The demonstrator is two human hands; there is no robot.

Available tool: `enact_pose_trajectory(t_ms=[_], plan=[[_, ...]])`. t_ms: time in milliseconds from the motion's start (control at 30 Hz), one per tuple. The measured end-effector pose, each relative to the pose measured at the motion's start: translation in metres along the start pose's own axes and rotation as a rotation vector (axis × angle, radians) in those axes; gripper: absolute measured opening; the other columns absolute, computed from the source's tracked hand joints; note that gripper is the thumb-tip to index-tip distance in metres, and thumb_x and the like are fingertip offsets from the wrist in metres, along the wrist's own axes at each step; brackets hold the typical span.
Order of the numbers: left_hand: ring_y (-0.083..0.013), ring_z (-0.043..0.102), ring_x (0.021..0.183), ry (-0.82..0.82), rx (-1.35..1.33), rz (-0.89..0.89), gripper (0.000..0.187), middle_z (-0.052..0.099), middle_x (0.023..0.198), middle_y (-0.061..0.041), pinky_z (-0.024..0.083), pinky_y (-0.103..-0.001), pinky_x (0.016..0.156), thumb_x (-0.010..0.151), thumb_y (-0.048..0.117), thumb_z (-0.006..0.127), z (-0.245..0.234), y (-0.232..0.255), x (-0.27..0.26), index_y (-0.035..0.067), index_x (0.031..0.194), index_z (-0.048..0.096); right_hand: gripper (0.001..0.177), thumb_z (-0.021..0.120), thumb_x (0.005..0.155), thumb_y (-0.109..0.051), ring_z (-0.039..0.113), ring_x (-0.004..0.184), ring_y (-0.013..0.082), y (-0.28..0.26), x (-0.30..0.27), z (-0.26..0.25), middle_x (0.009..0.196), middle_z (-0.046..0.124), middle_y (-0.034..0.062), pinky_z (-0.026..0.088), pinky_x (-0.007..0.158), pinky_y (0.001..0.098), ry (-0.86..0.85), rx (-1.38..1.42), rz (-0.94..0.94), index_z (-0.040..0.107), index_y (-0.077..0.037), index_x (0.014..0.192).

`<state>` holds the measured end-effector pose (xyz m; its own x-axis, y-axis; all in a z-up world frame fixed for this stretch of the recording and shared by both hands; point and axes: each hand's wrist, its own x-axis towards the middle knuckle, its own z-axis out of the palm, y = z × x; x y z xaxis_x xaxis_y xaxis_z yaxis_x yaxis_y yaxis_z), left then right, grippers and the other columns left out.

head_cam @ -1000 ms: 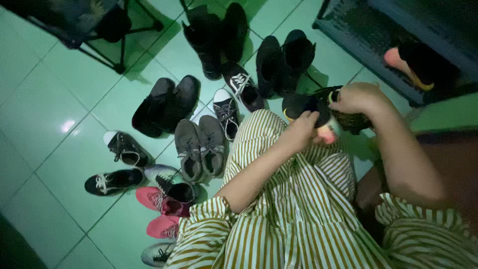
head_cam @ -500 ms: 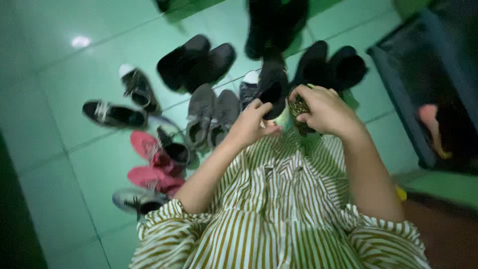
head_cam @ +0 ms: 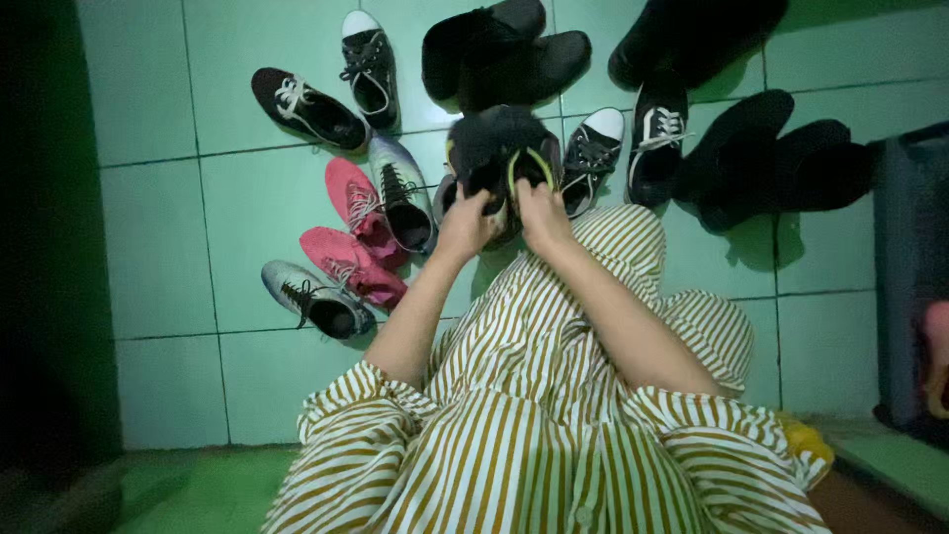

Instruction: The person removes multiple pairs of shoes from a plastic shoe rack and places them on the floor. The person handles boots, sneakers, and sandals one by one, arranging them in rows on the tiled floor.

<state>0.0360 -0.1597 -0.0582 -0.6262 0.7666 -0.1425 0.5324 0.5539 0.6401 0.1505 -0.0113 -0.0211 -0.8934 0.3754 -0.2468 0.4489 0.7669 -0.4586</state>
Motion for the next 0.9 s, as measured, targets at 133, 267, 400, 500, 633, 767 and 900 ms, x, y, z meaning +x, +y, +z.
enact_pose_trajectory(t_ms=[133, 267, 400, 500, 633, 767, 900], plan=[[-0.0418, 0.068, 0.110, 0.098, 0.333, 0.323, 0.047, 0.073, 0.100, -0.015, 0.040, -0.053, 0.099, 0.070, 0.021, 0.074, 0.028, -0.024, -0.017, 0.007, 0.113, 0.061, 0.036, 0.055, 0.088, 0.004, 0.061, 0.108, 0.0491, 0.009, 0.007, 0.029, 0.110, 0.060, 0.0279, 0.052, 0.088, 0.0540, -0.109, 0.056, -0.042, 0.050, -0.006, 0.122], [-0.0295, 0.072, 0.091, -0.141, 0.471, 0.129, 0.045, 0.075, 0.092, -0.012, 0.041, -0.049, 0.093, 0.095, 0.011, 0.056, 0.060, -0.019, -0.017, 0.006, 0.140, 0.054, 0.027, 0.053, 0.091, -0.003, 0.061, 0.106, 0.0472, 0.004, 0.001, 0.036, 0.111, 0.060, 0.0269, 0.051, 0.089, 0.0528, 0.024, 0.104, -0.070, 0.054, -0.003, 0.118], [-0.0321, 0.074, 0.082, -0.314, 0.627, 0.197, 0.035, 0.076, 0.087, -0.014, 0.039, -0.054, 0.092, 0.089, 0.016, 0.054, 0.087, -0.007, 0.005, 0.026, 0.121, 0.065, 0.032, 0.067, 0.081, -0.009, 0.057, 0.105, 0.0479, 0.020, 0.007, 0.054, 0.113, 0.058, 0.0305, 0.050, 0.088, 0.0521, 0.104, 0.042, 0.135, 0.056, 0.005, 0.108], [-0.0297, 0.075, 0.083, -0.453, 0.629, 0.146, 0.025, 0.076, 0.089, -0.011, 0.036, -0.055, 0.099, 0.092, 0.018, 0.053, 0.105, -0.001, 0.009, 0.023, 0.110, 0.071, 0.033, 0.068, 0.085, -0.006, 0.057, 0.108, 0.0464, 0.053, 0.000, 0.080, 0.115, 0.059, 0.0296, 0.049, 0.093, 0.0514, 0.194, 0.242, 0.242, 0.058, 0.004, 0.114], [-0.0290, 0.075, 0.083, -0.324, 0.578, 0.122, 0.021, 0.076, 0.086, -0.011, 0.038, -0.052, 0.094, 0.095, 0.020, 0.056, 0.097, 0.008, 0.017, 0.021, 0.104, 0.074, 0.036, 0.068, 0.086, 0.000, 0.059, 0.110, 0.0422, 0.081, -0.007, 0.102, 0.116, 0.060, 0.0255, 0.050, 0.098, 0.0490, 0.413, 0.357, 0.169, 0.054, 0.004, 0.120], [-0.0310, 0.073, 0.085, -0.181, 0.485, 0.071, 0.021, 0.076, 0.084, -0.011, 0.039, -0.056, 0.088, 0.093, 0.022, 0.061, 0.024, 0.021, 0.022, 0.018, 0.109, 0.073, 0.050, 0.065, 0.084, 0.004, 0.063, 0.105, 0.0312, 0.093, -0.014, 0.103, 0.117, 0.058, 0.0219, 0.053, 0.089, 0.0417, 0.442, 0.567, 0.206, 0.046, 0.004, 0.130], [-0.0371, 0.070, 0.092, -0.067, 0.222, -0.088, 0.035, 0.075, 0.092, -0.017, 0.046, -0.059, 0.088, 0.084, 0.035, 0.076, -0.091, 0.013, 0.030, 0.018, 0.115, 0.073, 0.053, 0.065, 0.086, 0.005, 0.062, 0.099, 0.0237, 0.104, -0.009, 0.102, 0.115, 0.059, 0.0161, 0.055, 0.085, 0.0352, 0.415, 0.637, 0.286, 0.044, 0.002, 0.134]])
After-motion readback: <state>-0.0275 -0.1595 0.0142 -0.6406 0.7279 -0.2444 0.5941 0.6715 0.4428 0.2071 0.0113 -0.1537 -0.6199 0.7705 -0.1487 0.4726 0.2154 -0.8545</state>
